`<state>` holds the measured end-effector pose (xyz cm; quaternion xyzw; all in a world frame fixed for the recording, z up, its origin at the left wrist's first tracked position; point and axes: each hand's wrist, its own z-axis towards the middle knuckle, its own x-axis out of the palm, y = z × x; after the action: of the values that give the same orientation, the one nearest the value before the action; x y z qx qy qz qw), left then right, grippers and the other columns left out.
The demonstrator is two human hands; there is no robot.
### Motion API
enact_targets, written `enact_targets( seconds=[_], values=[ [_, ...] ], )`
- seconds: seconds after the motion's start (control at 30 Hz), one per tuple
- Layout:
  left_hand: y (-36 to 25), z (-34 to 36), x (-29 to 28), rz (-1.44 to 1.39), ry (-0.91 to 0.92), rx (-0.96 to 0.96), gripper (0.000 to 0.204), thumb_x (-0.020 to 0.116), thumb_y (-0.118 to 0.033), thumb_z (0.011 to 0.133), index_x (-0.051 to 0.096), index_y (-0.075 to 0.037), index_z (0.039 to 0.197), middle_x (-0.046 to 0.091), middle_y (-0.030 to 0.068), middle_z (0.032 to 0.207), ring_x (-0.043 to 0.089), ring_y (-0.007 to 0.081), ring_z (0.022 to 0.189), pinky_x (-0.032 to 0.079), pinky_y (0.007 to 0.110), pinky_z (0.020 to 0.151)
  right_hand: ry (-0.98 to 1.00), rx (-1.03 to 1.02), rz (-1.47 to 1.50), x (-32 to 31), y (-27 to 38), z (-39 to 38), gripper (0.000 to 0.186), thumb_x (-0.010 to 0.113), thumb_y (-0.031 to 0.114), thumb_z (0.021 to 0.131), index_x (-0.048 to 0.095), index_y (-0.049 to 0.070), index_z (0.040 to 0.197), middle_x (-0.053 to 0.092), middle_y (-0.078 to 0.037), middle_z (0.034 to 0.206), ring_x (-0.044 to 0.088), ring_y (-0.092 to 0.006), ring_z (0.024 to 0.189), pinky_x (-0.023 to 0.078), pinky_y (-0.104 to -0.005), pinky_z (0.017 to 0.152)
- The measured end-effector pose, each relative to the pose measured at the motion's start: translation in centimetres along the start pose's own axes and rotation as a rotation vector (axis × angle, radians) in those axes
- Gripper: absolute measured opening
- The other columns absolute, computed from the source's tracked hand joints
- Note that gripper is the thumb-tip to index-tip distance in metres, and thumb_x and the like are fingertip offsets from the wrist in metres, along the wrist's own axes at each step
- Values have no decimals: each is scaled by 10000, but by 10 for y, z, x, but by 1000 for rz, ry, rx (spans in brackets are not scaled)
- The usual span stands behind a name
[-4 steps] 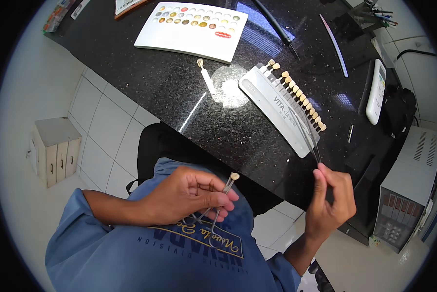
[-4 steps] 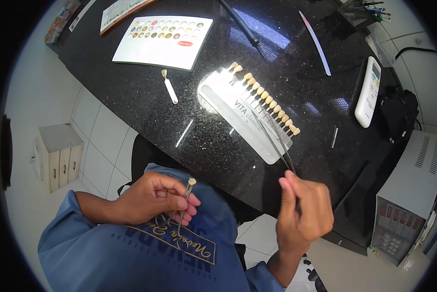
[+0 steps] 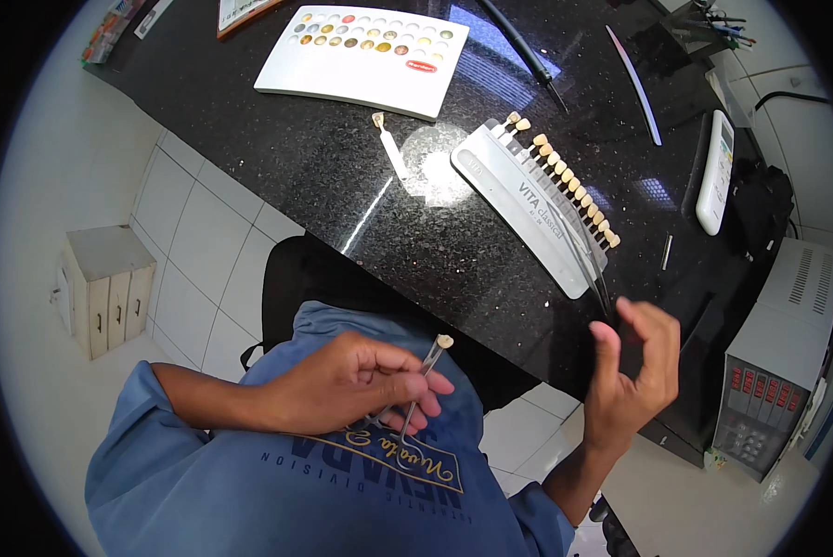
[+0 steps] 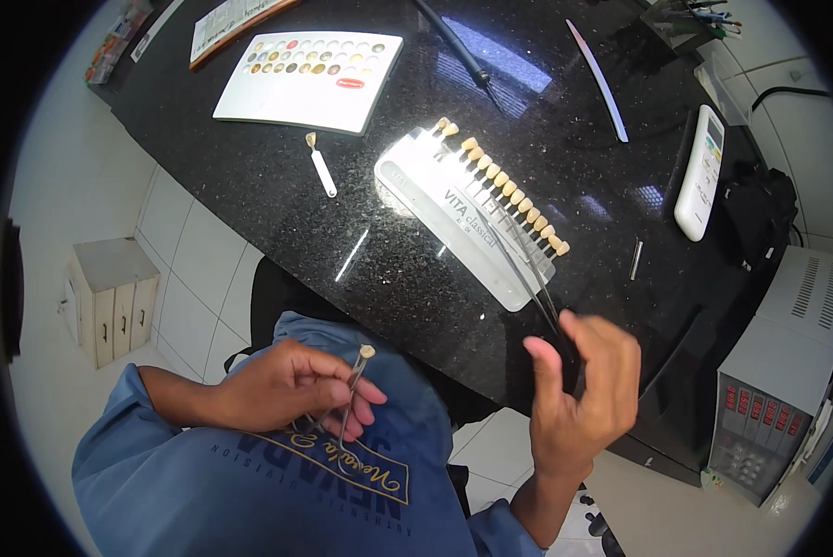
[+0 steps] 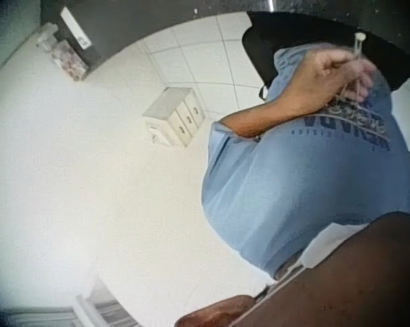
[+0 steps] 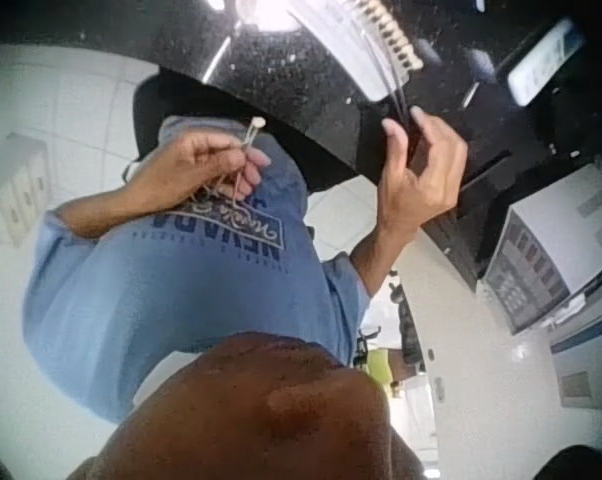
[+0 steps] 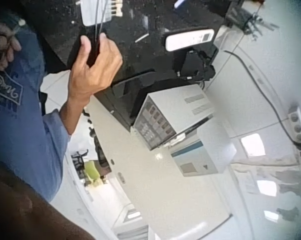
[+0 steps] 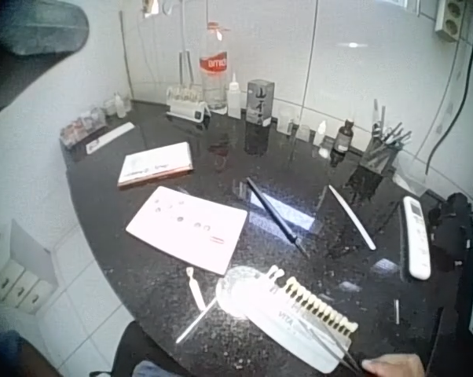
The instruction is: Applying stain or glaze to a dental prosthetic tooth and placing it into a dental furnace.
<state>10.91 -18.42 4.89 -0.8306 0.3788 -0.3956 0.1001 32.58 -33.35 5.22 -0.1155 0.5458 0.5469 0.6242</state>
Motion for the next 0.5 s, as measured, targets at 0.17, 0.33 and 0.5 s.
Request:
enact_targets(
  seconds=[0.17, 0.33, 0.5],
  values=[
    [9, -4, 3, 116, 43, 152, 307, 525, 22, 893, 536, 58, 1198, 584, 122, 1032, 619, 163, 951, 518, 252, 837, 63, -16, 8, 13, -4, 2, 327, 733, 37, 724, 613, -27, 1022, 617, -131, 877, 603, -248, 781, 484, -320, 666],
    [-13, -2, 5, 305, -111, 440, 322, 536, 65, 863, 559, 38, 1184, 545, 104, 953, 618, 163, 899, 525, 242, 802, 67, 47, 29, 15, -5, 4, 277, 600, -33, 818, 593, -32, 1095, 590, -143, 861, 589, -225, 757, 478, -305, 655],
    [-41, 8, 2, 769, -341, 850, 260, 599, 70, 817, 619, 49, 1075, 605, 134, 949, 630, 150, 813, 532, 236, 716, -68, 209, 192, 4, -9, -3, 254, 444, -36, 888, 551, -49, 1118, 512, -144, 984, 515, -188, 730, 439, -283, 661]
  ],
)
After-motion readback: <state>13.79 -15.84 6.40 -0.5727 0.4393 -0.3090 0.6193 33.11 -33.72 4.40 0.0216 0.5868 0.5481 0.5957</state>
